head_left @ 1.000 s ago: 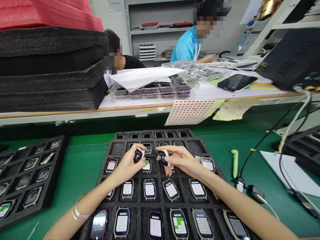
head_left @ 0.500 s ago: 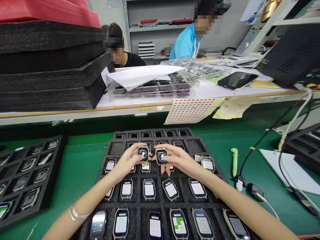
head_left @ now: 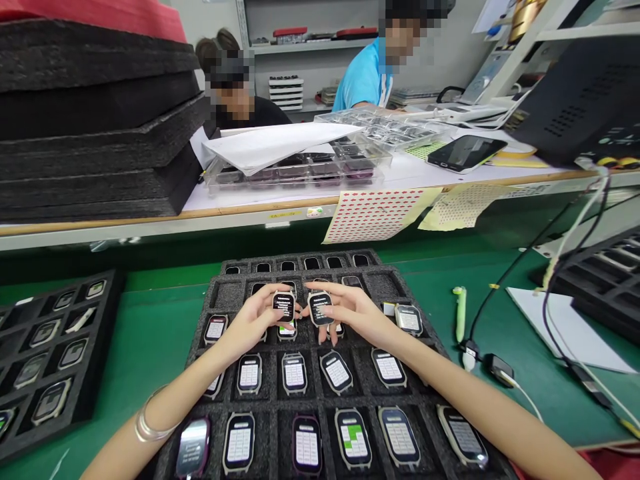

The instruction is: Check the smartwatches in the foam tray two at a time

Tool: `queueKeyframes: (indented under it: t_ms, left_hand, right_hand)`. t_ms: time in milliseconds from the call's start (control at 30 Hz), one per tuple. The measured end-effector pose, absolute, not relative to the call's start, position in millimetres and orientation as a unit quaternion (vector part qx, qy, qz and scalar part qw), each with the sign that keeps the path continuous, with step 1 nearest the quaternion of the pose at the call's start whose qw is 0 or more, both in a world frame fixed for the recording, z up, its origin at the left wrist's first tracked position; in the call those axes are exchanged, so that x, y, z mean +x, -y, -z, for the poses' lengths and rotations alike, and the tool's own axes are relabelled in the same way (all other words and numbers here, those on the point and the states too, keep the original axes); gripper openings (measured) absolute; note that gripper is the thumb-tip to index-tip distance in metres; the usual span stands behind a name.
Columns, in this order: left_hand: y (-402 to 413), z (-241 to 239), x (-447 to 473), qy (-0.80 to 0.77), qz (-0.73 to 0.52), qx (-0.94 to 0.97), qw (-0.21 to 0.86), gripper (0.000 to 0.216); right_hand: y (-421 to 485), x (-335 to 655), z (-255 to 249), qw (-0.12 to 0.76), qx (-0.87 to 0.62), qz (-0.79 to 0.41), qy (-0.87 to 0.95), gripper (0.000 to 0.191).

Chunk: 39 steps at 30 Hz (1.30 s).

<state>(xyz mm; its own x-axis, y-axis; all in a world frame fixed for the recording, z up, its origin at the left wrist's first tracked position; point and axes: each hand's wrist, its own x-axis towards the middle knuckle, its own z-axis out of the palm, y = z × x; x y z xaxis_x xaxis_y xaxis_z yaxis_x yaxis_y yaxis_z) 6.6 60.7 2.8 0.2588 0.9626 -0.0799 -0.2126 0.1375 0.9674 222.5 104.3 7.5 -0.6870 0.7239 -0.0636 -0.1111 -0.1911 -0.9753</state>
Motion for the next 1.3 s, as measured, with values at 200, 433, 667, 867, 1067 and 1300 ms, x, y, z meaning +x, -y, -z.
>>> queueKeyframes:
  t_ms: [200, 433, 667, 867, 1067, 1300]
  left_hand:
    - [-61, -3, 7, -0.398, -0.453, 0.474, 0.642, 0.035]
    - [-63, -2, 6, -0.404, -0.494, 0.466, 0.613, 0.053]
    - [-62, -1, 6, -0.379, -0.495, 0.482, 0.615, 0.041]
    - [-63, 0, 5, -0.377, -0.493, 0.480, 0.620, 0.037]
    - [-64, 0, 4, -0.381, -0.499, 0.469, 0.621, 0.036]
    - [-63, -6, 6, -0.392, -0.491, 0.481, 0.611, 0.037]
  right_hand:
    - [-105, 223, -7, 0.291, -0.284, -0.698, 0.590, 0.052]
    - [-101, 224, -7, 0.237, -0.251, -0.716, 0.607, 0.079]
    - [-120, 257, -26, 0.218, -0.304, -0.640, 0.671, 0.060]
    - [-161, 323, -24, 0.197, -0.445, -0.322, 0.812, 0.051]
    - [-179, 356, -3, 0.139, -0.453, -0.238, 0.848, 0.059]
    - [-165, 326, -13, 0.136, -0.380, -0.049, 0.914, 0.039]
